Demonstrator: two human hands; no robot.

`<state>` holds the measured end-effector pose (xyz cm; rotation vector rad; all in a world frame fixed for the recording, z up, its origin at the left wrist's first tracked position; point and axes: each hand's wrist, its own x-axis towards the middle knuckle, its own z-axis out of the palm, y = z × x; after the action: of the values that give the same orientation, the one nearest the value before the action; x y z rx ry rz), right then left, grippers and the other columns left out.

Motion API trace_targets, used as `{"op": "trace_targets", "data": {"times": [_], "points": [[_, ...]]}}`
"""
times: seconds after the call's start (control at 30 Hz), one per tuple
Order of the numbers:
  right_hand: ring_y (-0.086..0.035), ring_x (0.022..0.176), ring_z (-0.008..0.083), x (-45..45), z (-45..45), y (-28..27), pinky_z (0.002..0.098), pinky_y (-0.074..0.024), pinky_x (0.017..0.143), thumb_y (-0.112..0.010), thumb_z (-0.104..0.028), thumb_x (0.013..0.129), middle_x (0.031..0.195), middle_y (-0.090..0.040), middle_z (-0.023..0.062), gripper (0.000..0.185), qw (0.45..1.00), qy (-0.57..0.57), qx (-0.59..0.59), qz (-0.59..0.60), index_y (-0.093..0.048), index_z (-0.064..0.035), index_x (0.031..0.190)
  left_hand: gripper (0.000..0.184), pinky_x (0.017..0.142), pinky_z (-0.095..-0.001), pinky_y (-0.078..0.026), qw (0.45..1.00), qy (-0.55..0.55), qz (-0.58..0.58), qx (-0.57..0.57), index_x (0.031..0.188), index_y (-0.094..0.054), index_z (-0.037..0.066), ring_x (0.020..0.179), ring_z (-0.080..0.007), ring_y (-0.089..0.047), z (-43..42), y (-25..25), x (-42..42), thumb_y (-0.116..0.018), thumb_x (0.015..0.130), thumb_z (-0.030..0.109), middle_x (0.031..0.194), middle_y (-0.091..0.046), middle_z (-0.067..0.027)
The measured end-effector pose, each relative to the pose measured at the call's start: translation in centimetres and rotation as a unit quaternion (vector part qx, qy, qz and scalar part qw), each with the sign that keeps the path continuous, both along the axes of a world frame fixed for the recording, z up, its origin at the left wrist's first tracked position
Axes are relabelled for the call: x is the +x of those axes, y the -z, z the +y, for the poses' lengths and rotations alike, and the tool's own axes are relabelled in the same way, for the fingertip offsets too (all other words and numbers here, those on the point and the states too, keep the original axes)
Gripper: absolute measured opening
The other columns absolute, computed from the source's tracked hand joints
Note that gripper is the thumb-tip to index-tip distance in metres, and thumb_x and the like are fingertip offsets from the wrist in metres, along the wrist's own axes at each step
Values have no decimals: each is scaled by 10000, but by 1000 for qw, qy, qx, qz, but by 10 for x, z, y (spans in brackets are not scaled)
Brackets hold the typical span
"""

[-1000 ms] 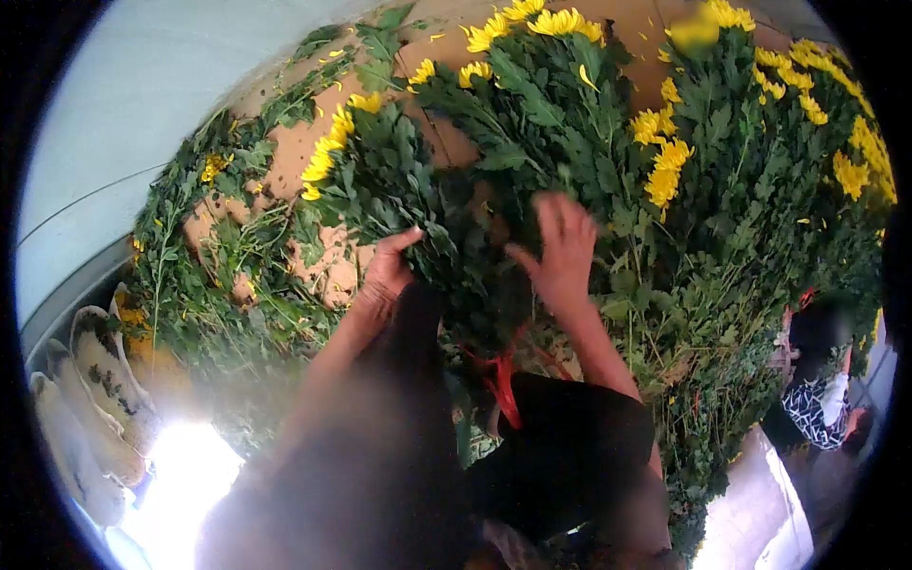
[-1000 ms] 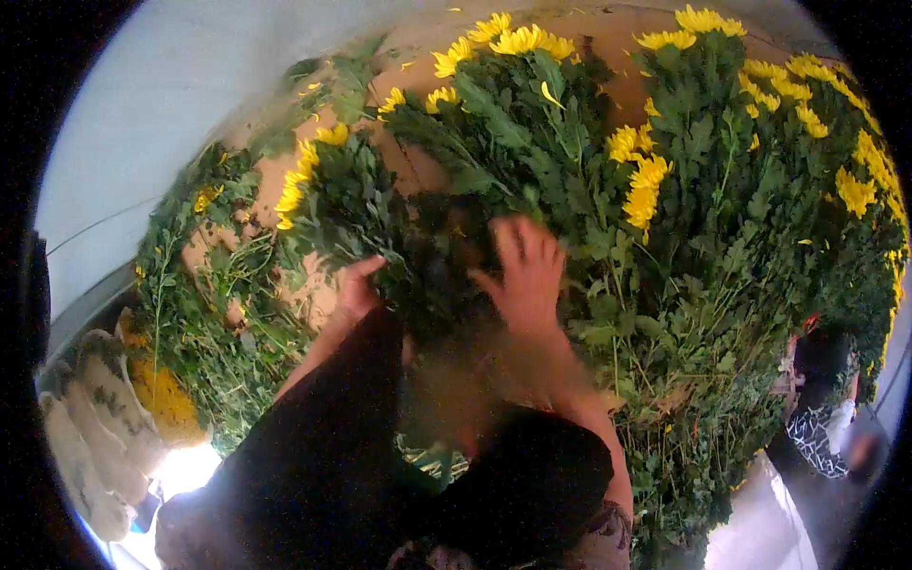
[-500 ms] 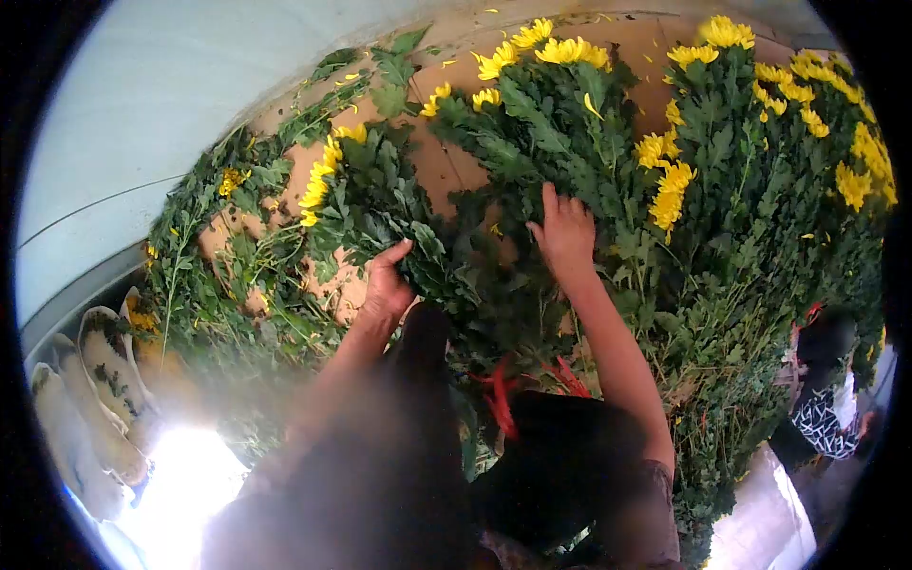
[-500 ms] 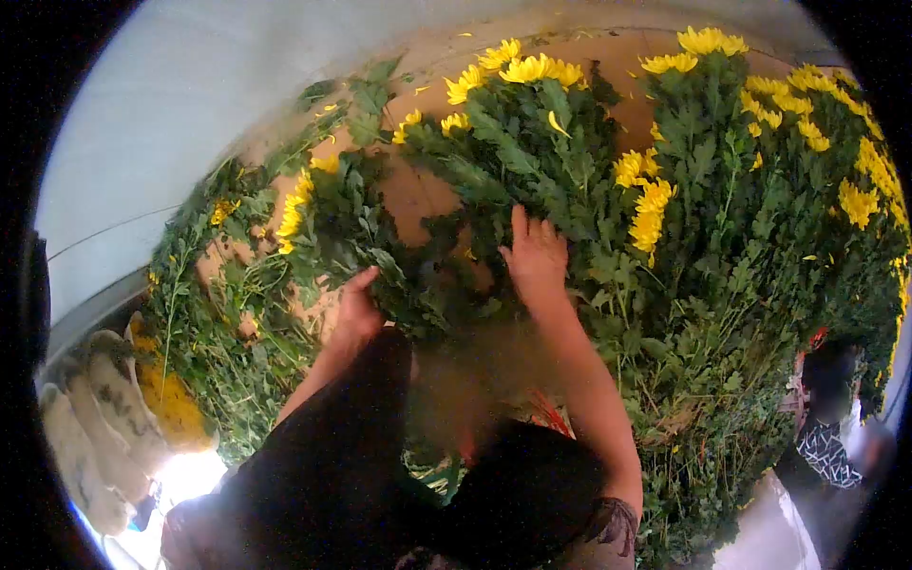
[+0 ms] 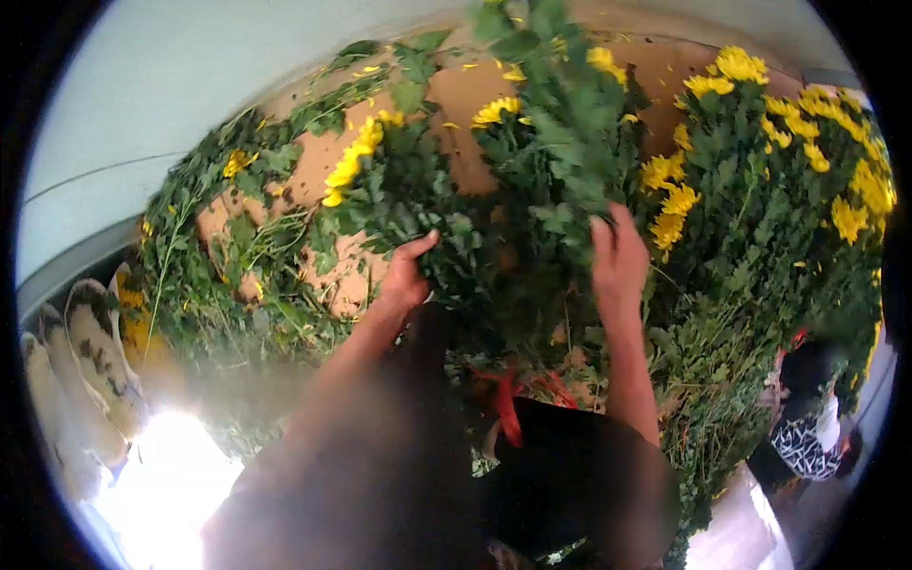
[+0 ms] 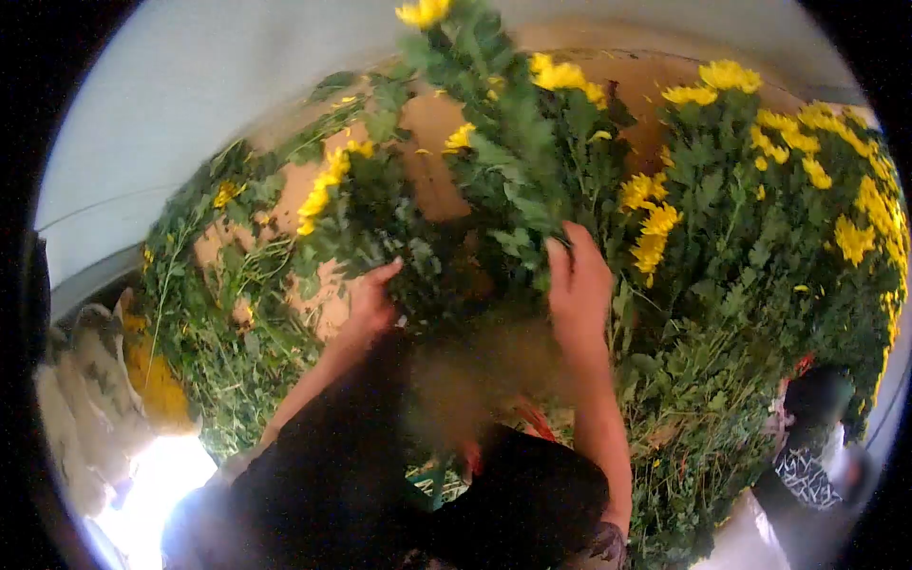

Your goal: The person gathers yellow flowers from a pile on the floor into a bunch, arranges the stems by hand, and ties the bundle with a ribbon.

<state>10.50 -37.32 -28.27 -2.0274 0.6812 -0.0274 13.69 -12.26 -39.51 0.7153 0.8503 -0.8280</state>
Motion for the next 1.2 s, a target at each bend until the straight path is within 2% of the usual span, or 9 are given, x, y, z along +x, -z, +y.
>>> {"op": "trace_targets", "data": {"times": [0.13,0.37,0.5,0.57,0.63,0.8,0.93,1.13,1.2], "points": [[-591,855,275,-49,13,6,342,-456,777,-505,-68,890,964,-613,163,255,986,-168,-24,-1,-538,8,1132,327,911,-398,-452,999,-24,16,-36,1075,-604,27,986,-255,-591,-11,17,9,-647,801,201,1073,-633,-88],[-555,875,397,-118,50,75,376,-457,766,-525,-63,866,954,-573,209,221,966,-216,-35,134,-534,-5,1079,405,956,-417,-416,988,-106,-21,-110,1177,-528,26,1058,-244,-543,-14,16,8,-525,821,217,1141,-592,-81],[-555,848,390,-113,58,78,393,-458,760,-559,-90,845,935,-574,202,224,927,-287,-85,227,-531,-5,1051,406,889,-386,-460,992,35,-87,-80,1121,-583,55,990,-215,-577,-9,0,14,-699,737,112,1065,-621,-50],[-556,837,381,-89,55,47,391,-461,756,-574,-102,836,929,-576,190,234,931,-297,-163,138,-532,-2,1043,381,879,-384,-465,995,25,-63,-67,1101,-594,53,966,-213,-585,-16,-7,15,-696,741,119,1041,-627,-48],[-557,761,330,-61,48,36,364,-464,716,-598,-150,841,849,-574,159,251,944,-225,-237,-44,-533,20,1013,375,865,-382,-473,997,10,-43,-67,1091,-598,49,928,-209,-597,-20,-6,10,-695,738,134,1012,-635,-52],[-511,656,259,-80,51,89,338,-438,647,-571,-193,886,740,-556,158,304,972,-165,-39,165,-522,52,1058,367,866,-407,-473,992,25,-42,-112,1094,-596,29,947,-219,-594,-19,8,-3,-662,752,145,1041,-628,-70],[-474,651,249,-87,56,85,334,-421,625,-579,-128,866,825,-559,172,269,989,-128,-18,75,-514,44,1063,333,867,-398,-472,989,-15,-47,-143,1068,-609,8,951,-219,-593,-11,6,-7,-635,767,148,1040,-630,-78],[-544,899,394,-111,56,97,473,-439,714,-549,-223,845,925,-569,199,229,980,-135,-81,123,-546,-10,932,339,859,-383,-475,994,-2,-26,-106,1068,-611,5,943,-220,-596,-14,21,-12,-636,747,113,1031,-632,-72],[-535,850,396,-116,59,102,413,-456,718,-570,-57,796,918,-556,178,260,959,-238,-110,106,-534,-28,1052,323,839,-372,-484,885,262,-381,61,1060,-617,22,926,-221,-603,1,36,-16,-652,747,99,1009,-637,-60]]}}
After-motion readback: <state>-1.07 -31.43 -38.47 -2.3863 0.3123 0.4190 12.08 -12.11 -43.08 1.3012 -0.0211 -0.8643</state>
